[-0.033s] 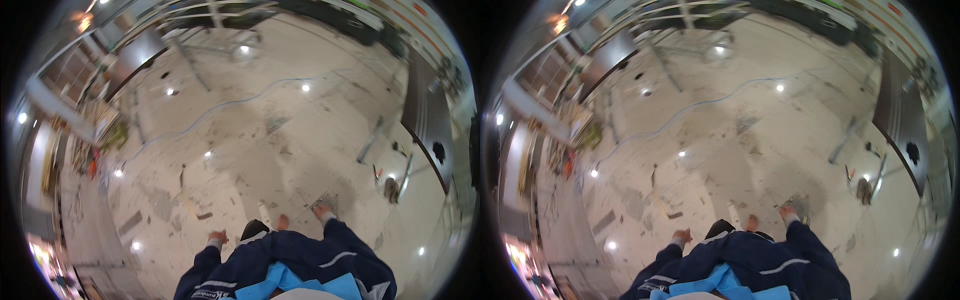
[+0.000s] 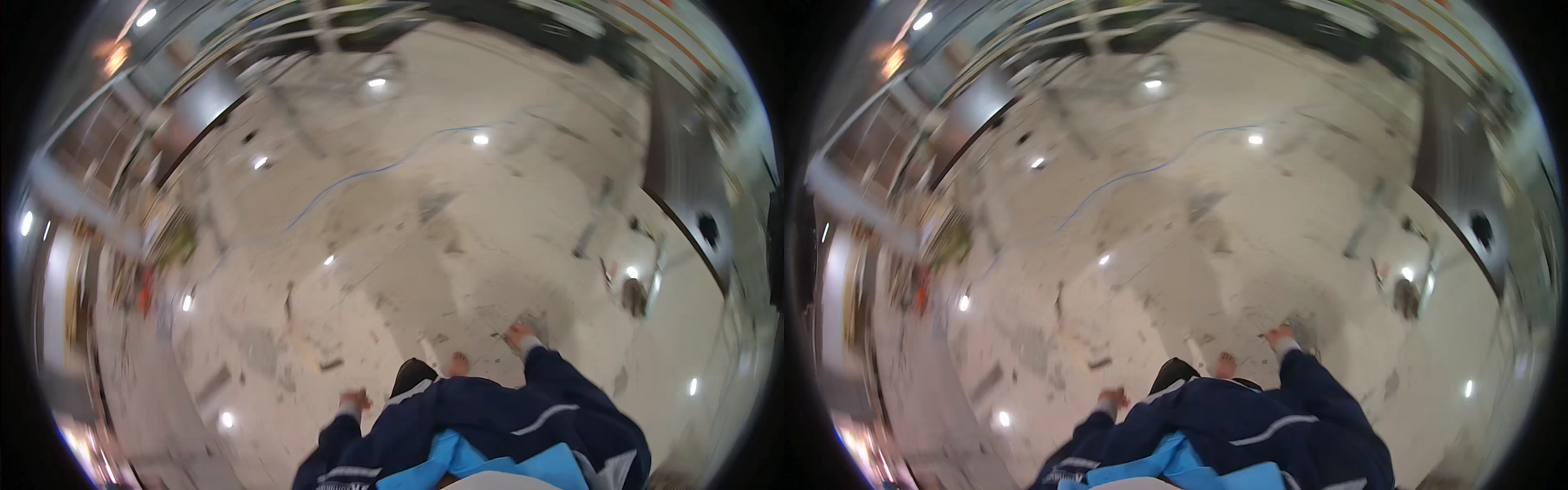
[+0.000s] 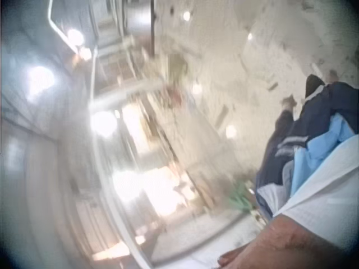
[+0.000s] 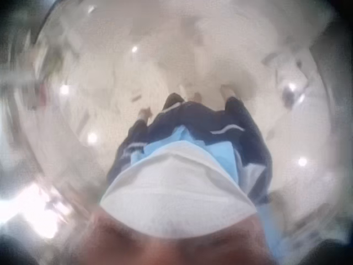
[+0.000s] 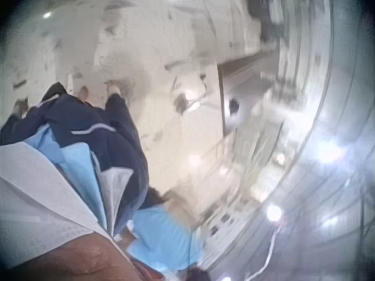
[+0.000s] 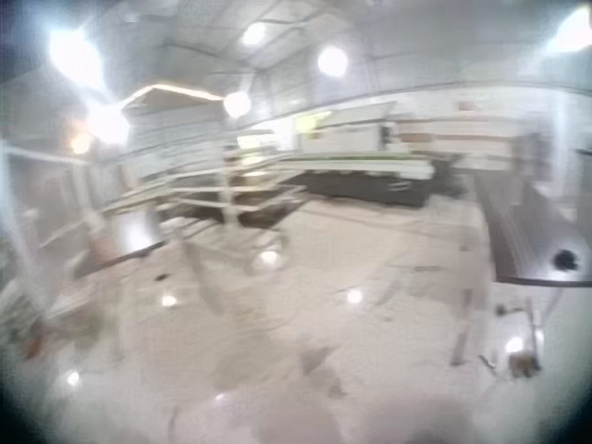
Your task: The person applies a dark finish to a large wooden panel using a small brush and wipes the surface with a black cloth. They repeatedly dip the brush into a small container and spread the finish along the panel, then wipe it down. The person later moves to a workbench and handles a plastic bag before returning to the panel.
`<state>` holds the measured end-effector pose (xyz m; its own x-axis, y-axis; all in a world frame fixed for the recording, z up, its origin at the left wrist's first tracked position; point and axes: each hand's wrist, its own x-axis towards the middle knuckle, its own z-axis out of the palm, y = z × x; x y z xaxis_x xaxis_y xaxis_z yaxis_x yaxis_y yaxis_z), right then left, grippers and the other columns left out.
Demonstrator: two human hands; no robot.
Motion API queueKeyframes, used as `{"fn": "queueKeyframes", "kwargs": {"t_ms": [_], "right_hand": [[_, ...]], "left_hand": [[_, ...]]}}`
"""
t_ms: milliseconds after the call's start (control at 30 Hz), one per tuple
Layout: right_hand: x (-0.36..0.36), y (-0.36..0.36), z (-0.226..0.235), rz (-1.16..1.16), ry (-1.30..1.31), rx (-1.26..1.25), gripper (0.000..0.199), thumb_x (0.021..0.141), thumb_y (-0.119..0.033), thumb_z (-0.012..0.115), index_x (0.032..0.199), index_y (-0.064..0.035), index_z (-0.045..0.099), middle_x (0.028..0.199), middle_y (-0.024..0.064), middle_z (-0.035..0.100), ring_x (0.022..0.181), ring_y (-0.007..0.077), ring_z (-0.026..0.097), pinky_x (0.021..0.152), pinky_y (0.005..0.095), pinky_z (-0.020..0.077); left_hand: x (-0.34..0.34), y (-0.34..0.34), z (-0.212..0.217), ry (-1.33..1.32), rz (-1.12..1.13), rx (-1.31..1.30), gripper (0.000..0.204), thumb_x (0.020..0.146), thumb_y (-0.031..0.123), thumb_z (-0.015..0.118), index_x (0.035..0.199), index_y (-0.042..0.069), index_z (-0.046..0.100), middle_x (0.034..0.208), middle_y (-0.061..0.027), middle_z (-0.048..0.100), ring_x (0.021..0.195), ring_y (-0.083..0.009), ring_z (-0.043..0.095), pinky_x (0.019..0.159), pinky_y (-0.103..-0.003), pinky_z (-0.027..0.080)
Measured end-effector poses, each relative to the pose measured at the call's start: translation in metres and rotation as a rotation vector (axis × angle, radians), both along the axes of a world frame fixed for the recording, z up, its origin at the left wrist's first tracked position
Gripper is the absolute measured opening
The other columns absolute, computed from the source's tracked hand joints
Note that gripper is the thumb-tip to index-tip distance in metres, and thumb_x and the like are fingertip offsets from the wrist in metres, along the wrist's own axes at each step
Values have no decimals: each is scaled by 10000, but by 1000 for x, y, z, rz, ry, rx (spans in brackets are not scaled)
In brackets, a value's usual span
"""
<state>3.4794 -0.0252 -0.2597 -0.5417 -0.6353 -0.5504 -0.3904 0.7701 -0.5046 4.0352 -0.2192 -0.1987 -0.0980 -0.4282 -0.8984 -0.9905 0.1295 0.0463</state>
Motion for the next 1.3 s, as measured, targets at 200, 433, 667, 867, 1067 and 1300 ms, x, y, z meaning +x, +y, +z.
{"fn": "queueKeyframes", "kwargs": {"t_ms": [200,433,667,867,1067,1300], "right_hand": [[-38,-156,29,-107,-159,120,409,938,-408,643,1162,-90,770,1143,149,756,1075,344,698,916,457,552],[-84,-239,56,-174,-43,146,382,907,-398,661,1105,-102,798,1159,151,756,1108,373,693,974,478,545],[-149,-228,45,-418,-1,148,385,871,-398,631,1058,-109,801,1113,186,750,1082,354,703,948,451,553],[-216,-190,-15,-417,-74,326,447,915,-462,625,1037,-62,783,981,140,783,947,334,739,875,427,568],[-318,-198,0,-753,-414,273,206,950,-256,630,977,-64,699,861,119,709,773,283,663,648,457,511],[-420,-325,23,-596,-334,312,129,923,-137,706,997,-31,694,702,84,651,525,198,576,467,389,463]], "left_hand": [[-67,-104,-39,85,-153,-187,561,980,626,456,1251,180,663,1169,-112,723,1131,-309,681,971,-473,514],[-156,-294,-40,184,-217,-213,639,982,692,380,1017,177,757,953,-85,753,981,-265,716,935,-421,512],[-336,-538,-19,30,-587,-288,578,1051,584,391,1023,168,792,829,-85,778,883,-271,754,866,-461,541],[-513,-563,-23,356,-705,-439,449,888,417,649,1259,165,634,982,-154,746,915,-361,712,816,-515,559],[-566,-483,-14,435,-391,-300,212,944,227,599,1019,127,770,1019,-63,770,943,-227,735,807,-413,574],[-488,-444,-18,180,26,-78,269,917,302,615,1013,110,778,866,-40,779,835,-200,751,789,-378,581]]}}
